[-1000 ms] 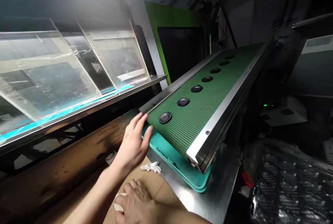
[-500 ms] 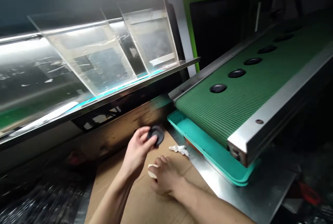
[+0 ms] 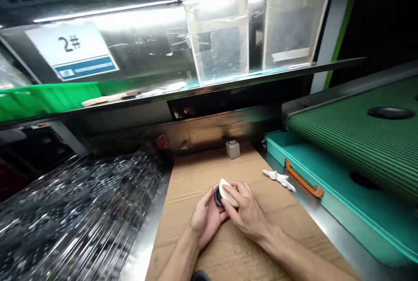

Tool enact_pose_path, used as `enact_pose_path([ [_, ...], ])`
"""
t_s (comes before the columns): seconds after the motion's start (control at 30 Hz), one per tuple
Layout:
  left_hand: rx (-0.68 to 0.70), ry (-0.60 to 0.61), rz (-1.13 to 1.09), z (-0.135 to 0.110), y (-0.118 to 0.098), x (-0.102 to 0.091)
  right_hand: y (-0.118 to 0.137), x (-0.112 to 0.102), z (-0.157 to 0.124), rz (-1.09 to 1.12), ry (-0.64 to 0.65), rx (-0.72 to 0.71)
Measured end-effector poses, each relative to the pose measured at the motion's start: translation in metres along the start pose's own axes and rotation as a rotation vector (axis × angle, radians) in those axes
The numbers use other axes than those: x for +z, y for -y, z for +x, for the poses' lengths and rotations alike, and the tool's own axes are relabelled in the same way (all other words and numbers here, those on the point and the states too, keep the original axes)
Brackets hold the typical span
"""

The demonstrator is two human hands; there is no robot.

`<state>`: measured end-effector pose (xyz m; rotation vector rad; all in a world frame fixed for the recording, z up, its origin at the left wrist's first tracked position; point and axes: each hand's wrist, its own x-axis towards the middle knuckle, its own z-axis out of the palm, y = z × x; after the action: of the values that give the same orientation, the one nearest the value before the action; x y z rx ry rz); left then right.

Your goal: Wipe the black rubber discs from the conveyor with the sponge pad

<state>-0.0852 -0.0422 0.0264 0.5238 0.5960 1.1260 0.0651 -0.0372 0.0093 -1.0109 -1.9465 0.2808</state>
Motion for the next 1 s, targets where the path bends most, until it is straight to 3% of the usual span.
enact_pose_path([
  [0.2,-0.013,0.028,-0.107,0.0,0.002,-0.018,0.011,0.015,-0.004,-0.092,0.162,-0.107],
  [0.4,0.114,-0.035,-0.038,0.003,0.011,-0.012,-0.008,0.028,0.005,-0.291,0.007,0.02],
  [0.57,0.126,-0.062,-0.06,0.007,0.014,-0.008,-0.002,0.027,0.001,-0.315,-0.088,0.047],
  [0.63,0.118,-0.062,-0.078,0.009,0.012,-0.012,0.006,0.019,0.0,-0.252,-0.028,0.017],
  [0.77,0.081,-0.114,-0.12,0.009,0.009,-0.019,0.02,0.001,-0.006,-0.112,0.257,-0.147],
  [0.83,0.084,-0.139,-0.125,0.01,0.008,-0.02,0.017,-0.001,-0.008,-0.109,0.296,-0.169],
  [1.0,0.064,-0.111,-0.059,0.013,0.008,-0.019,-0.013,0.014,-0.005,-0.143,0.09,-0.094],
])
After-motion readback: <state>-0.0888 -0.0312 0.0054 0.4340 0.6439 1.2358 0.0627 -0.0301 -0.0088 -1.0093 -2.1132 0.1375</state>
